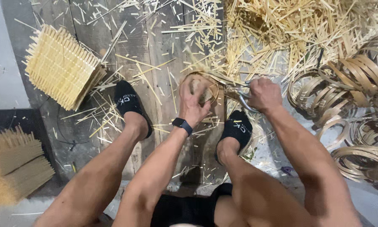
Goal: The person sits on the floor and assembles round bamboo trays: they place a woven bamboo mat panel onto a round wooden base, press and fit the panel into the rim, trim excess bamboo strips with scissors, and stack the finished trays with completed ones nearby.
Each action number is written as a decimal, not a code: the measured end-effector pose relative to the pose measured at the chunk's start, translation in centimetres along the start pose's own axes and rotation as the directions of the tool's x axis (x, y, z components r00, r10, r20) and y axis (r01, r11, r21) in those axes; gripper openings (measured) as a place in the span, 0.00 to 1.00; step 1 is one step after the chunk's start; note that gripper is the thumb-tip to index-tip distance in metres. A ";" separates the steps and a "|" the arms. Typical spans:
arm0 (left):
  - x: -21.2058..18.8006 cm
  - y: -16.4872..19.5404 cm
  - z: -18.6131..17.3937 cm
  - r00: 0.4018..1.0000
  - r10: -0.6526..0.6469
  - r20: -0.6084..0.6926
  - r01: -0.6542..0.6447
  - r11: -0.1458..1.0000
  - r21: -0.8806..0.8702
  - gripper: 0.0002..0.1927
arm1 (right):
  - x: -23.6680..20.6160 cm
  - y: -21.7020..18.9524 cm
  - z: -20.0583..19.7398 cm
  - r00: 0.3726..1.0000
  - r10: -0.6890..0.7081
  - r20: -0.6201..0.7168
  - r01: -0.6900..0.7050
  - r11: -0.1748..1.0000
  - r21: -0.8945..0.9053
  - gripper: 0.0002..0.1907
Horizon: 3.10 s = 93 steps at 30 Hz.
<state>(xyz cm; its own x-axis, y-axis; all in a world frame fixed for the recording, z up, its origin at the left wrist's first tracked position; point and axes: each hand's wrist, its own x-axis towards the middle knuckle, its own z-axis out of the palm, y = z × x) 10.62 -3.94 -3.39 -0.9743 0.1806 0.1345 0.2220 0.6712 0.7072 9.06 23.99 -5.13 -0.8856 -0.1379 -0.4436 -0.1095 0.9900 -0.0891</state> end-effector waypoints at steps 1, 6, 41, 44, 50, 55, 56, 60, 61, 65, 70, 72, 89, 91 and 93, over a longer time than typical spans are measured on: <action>0.0 0.0 0.0 0.999 -0.045 -0.018 0.045 0.998 -0.035 0.35 | -0.1 0.3 0.2 0.997 -0.025 -0.070 0.026 1.000 0.007 0.21; 0.6 -0.1 -0.3 0.998 -0.030 0.056 0.035 0.996 -0.084 0.38 | 0.3 -0.4 0.9 0.915 -0.154 -0.374 0.137 0.988 -0.071 0.32; -0.1 -0.9 -0.1 0.977 -0.115 0.178 0.127 0.990 -0.055 0.33 | 0.5 0.3 0.4 0.991 -0.076 -0.112 0.074 0.997 -0.018 0.20; 0.0 -1.7 0.0 0.970 -0.037 0.241 0.044 0.999 -0.025 0.31 | 0.2 -0.4 0.0 0.979 -0.093 -0.183 0.083 0.995 -0.063 0.29; 1.2 -2.9 -1.0 0.946 0.036 0.322 -0.035 0.999 -0.010 0.31 | 1.1 -1.5 -1.4 0.998 -0.042 -0.042 0.038 0.995 -0.094 0.21; 1.6 -3.7 -1.5 0.947 -0.013 0.322 0.085 0.974 -0.211 0.30 | 1.3 1.1 0.3 0.961 0.219 0.167 -0.242 0.961 0.133 0.20; 1.6 -4.2 -1.3 0.961 -0.021 0.275 0.092 0.964 -0.250 0.29 | 1.2 1.5 1.2 0.957 0.270 0.103 -0.286 0.938 0.193 0.23; 2.7 -7.1 0.4 0.856 -0.510 0.088 0.516 0.853 -0.073 0.20 | 1.0 2.3 4.0 0.872 0.416 -0.256 -0.393 0.909 0.139 0.42; 3.0 -7.9 0.8 0.811 -0.567 0.145 0.585 0.795 -0.160 0.20 | 0.8 2.1 4.2 0.882 0.367 -0.295 -0.333 0.929 0.160 0.40; 3.5 -9.2 1.6 0.721 -0.593 0.358 0.684 0.527 -0.505 0.18 | 0.0 -0.8 2.6 0.926 0.172 -0.337 0.011 0.878 0.478 0.32; 1.3 -5.9 0.1 0.957 -0.177 0.230 0.270 0.834 -0.481 0.13 | -0.3 -6.4 -1.7 0.942 -0.057 -0.332 0.310 0.529 0.790 0.16; 0.2 -4.3 -0.6 0.965 -0.181 0.190 0.251 0.848 -0.467 0.13 | -0.9 -7.6 -2.7 0.941 -0.066 -0.332 0.309 0.564 0.765 0.10; -4.0 -10.9 -1.2 0.359 -0.527 0.770 0.799 -0.253 -0.546 0.11 | -0.7 -7.5 4.1 0.866 -0.069 0.496 -0.493 -0.286 0.822 0.10; -6.1 -11.4 -0.6 0.349 -0.535 0.769 0.830 -0.205 -0.519 0.09 | -1.1 -8.1 5.0 0.856 -0.040 0.516 -0.509 -0.250 0.824 0.09; -7.5 -11.4 0.6 0.382 -0.571 0.727 0.824 -0.145 -0.547 0.10 | -1.5 -8.6 5.9 0.852 -0.006 0.524 -0.516 -0.190 0.835 0.08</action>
<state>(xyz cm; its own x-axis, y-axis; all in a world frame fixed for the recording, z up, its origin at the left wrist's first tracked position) 15.40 -12.49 -12.88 -0.4716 0.2080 -0.8570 -0.8558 -0.3422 0.3879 13.96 15.53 -8.92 -0.5168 -0.1395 -0.8447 0.8546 -0.1426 -0.4993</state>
